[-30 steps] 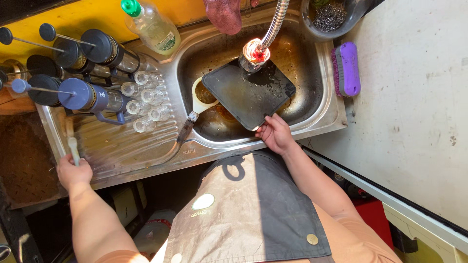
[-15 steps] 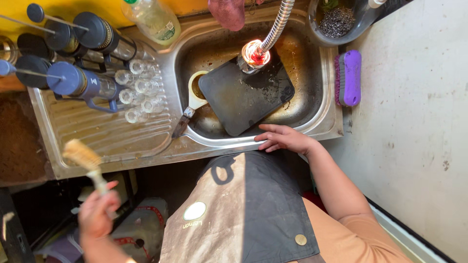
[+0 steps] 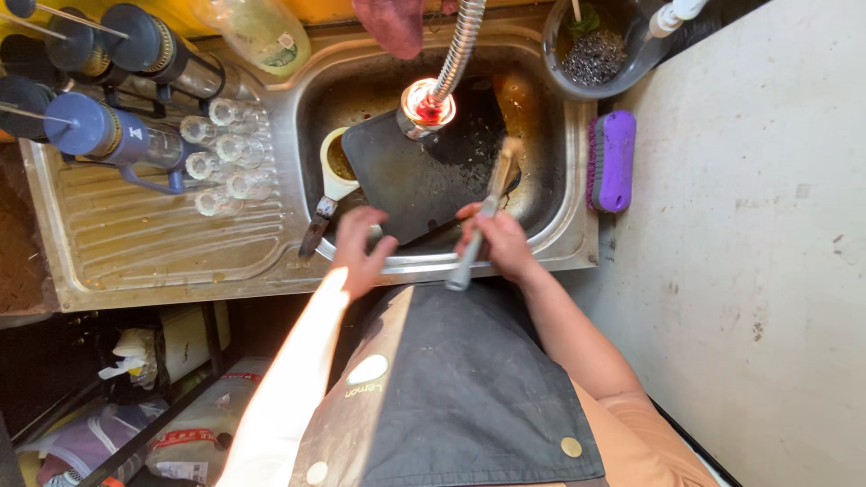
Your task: The person washes a metal strainer, a small metal tool, and a black cutting board in a kitchen sink using a brush and running water. The person scrubs each item and rinses it under the tap.
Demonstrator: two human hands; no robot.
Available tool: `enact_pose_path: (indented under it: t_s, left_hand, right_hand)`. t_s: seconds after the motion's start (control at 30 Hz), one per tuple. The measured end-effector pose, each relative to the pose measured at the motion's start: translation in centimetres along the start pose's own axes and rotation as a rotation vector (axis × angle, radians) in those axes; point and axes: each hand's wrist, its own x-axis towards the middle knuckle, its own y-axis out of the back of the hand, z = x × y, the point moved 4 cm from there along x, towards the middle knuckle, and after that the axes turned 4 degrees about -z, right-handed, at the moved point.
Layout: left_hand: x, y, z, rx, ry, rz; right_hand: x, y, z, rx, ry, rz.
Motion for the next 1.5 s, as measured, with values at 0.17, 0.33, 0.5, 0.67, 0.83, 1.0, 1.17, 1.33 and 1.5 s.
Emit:
enact_pose_path:
  t_s: [0.17, 0.33, 0.5, 0.67, 0.83, 1.0, 1.17, 1.33, 1.5]
  left_hand:
    - [0.0, -3.8, -6.7, -0.964, 0.539, -0.005]
    - [1.4, -6.8, -4.5, -0.963, 0.529, -0.058]
    - [3.0, -8.3, -1.7, -1.335, 0.732, -0.285]
    - [5.3, -5.5, -0.5, -1.049, 0.587, -0.375]
    - [6.7, -4.4, 1.4, -0.912, 0.493, -0.46]
    - [4.0, -1.1, 2.6, -0.838, 0.546, -0.448]
    - [2.4, 0.3, 3.5, -0.796, 0.594, -0.398]
    - [0.9, 1.9, 4.6, -0.754, 0.533, -0.402]
    - [0.3, 2.2, 4.7, -0.844, 0.515, -0.236]
  right_hand:
    - [-2.2, 3.2, -2.5, -0.177, 0.02, 0.035]
    - [-2.5, 2.9, -2.2, -0.313, -0.069, 0.058]
    - [-2.5, 3.6, -1.4, -0.508, -0.057, 0.045]
    - [-1.0, 2.6, -6.3, -1.29, 0.53, 0.195]
    - [3.4, -2.9, -8.3, -1.065, 0.078, 0.036]
    - [6.4, 0.2, -10.5, -1.06, -0.067, 0.252]
    - [7.8, -3.3, -6.5, -1.262, 0.101, 0.051]
    - [7.2, -1.0, -9.3, -1.167, 0.439, 0.173]
    - [6.8, -2.6, -5.6, -1.141, 0.005, -0.002]
